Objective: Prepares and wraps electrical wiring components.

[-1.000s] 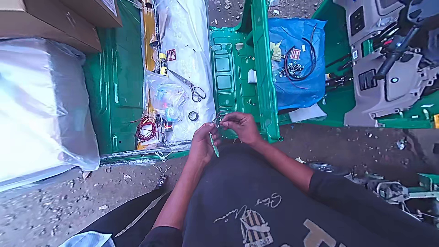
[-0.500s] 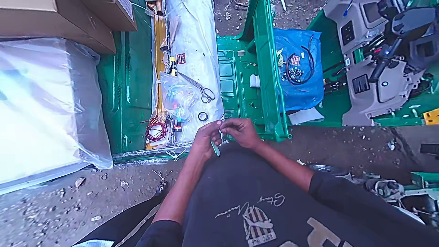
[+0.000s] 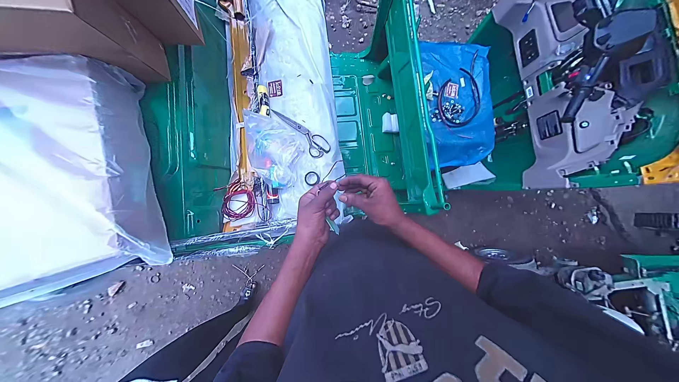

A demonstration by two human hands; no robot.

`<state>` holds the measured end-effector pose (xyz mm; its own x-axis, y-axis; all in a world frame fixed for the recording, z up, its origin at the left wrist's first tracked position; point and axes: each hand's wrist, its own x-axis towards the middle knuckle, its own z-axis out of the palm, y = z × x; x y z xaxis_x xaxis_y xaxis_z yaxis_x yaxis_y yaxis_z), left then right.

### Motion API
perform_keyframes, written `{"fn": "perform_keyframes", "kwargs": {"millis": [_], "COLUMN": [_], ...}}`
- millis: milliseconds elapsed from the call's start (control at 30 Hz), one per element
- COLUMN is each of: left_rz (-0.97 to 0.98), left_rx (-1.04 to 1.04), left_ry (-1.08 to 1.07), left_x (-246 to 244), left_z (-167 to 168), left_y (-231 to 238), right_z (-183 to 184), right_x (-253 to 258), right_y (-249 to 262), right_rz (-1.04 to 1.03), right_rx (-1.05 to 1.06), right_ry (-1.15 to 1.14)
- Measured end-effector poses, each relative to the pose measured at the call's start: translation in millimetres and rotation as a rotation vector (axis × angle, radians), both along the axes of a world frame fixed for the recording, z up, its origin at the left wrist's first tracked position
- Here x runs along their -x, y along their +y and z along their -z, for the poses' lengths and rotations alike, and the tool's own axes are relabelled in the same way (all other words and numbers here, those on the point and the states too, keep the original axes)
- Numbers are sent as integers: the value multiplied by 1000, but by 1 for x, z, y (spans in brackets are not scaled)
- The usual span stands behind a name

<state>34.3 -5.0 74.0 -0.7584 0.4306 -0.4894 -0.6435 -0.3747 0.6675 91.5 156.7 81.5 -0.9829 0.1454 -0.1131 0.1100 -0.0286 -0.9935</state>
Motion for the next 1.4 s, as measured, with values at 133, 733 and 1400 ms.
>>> {"fn": "perform_keyframes", "kwargs": {"millis": [133, 733, 1400], "left_rz": [31, 117, -172], "left_rx": [92, 51, -26], "left_ry": [38, -134, -156], "left_x": [-2, -6, -24], "left_z": [0, 8, 18], "left_y": [-1, -19, 10], "right_z": [7, 22, 33], "right_x": [2, -7, -3], "right_y": [-10, 9, -3], "right_rz": [69, 76, 211], "right_rx": [120, 496, 497], "right_ry": [-50, -263, -143]}}
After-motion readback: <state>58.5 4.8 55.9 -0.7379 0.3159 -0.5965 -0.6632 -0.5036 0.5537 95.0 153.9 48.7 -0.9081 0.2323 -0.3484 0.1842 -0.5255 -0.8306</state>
